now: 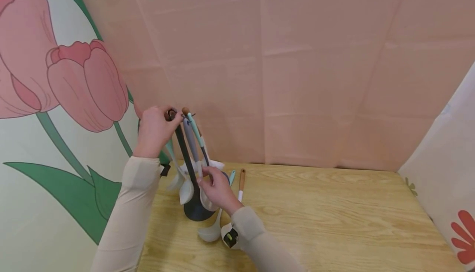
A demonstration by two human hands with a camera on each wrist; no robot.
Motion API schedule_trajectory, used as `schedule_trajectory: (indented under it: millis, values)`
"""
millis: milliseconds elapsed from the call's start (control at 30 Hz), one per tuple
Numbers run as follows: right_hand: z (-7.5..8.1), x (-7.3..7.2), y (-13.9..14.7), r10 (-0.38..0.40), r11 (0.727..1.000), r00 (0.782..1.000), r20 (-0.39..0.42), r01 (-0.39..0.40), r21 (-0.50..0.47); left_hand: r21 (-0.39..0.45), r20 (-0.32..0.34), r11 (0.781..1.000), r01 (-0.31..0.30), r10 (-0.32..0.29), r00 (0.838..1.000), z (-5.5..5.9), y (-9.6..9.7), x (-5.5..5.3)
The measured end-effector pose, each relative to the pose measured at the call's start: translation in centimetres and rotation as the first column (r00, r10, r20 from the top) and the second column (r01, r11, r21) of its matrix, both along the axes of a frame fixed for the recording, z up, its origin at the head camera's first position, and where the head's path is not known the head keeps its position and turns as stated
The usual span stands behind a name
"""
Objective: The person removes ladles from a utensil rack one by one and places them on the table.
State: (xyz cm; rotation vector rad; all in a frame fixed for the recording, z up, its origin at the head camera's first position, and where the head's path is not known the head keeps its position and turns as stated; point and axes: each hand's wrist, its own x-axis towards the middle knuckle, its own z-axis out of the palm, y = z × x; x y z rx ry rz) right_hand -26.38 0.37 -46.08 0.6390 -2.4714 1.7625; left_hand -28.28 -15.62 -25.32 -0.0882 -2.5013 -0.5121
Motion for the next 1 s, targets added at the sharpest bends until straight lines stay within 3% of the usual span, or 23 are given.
schedule_trajectory:
  millis: [300, 567, 733, 1000]
  values:
    - [0.01, -0.13, 0.21, 0.004, 1.0, 1.0, -0.021, -0.004, 0.003, -0.045, -0.009, 0.998, -0.039, 0.039, 0.999, 0.39, 0.53, 0.16]
    - [-0.13, 0.15, 0.13, 0.009, 1.0, 1.0, -0.023, -0.008, 0.006, -0.124, -0.055, 0.983, -0.139, 0.133, 0.99, -0.08, 0.64, 0.23]
    - [-0.3, 0.25, 0.06, 0.02, 1.0, 1.0, -0.019, -0.021, -0.016, -0.115, -0.094, 0.983, -0.145, 0.134, 0.986, -0.28, 0.61, 0.27]
    - [-0.29, 0.36, 0.02, 0.017, 0.999, 1.0, -0.004, -0.017, -0.034, -0.125, -0.085, 0.982, -0.144, 0.134, 0.987, -0.01, 0.65, 0.38]
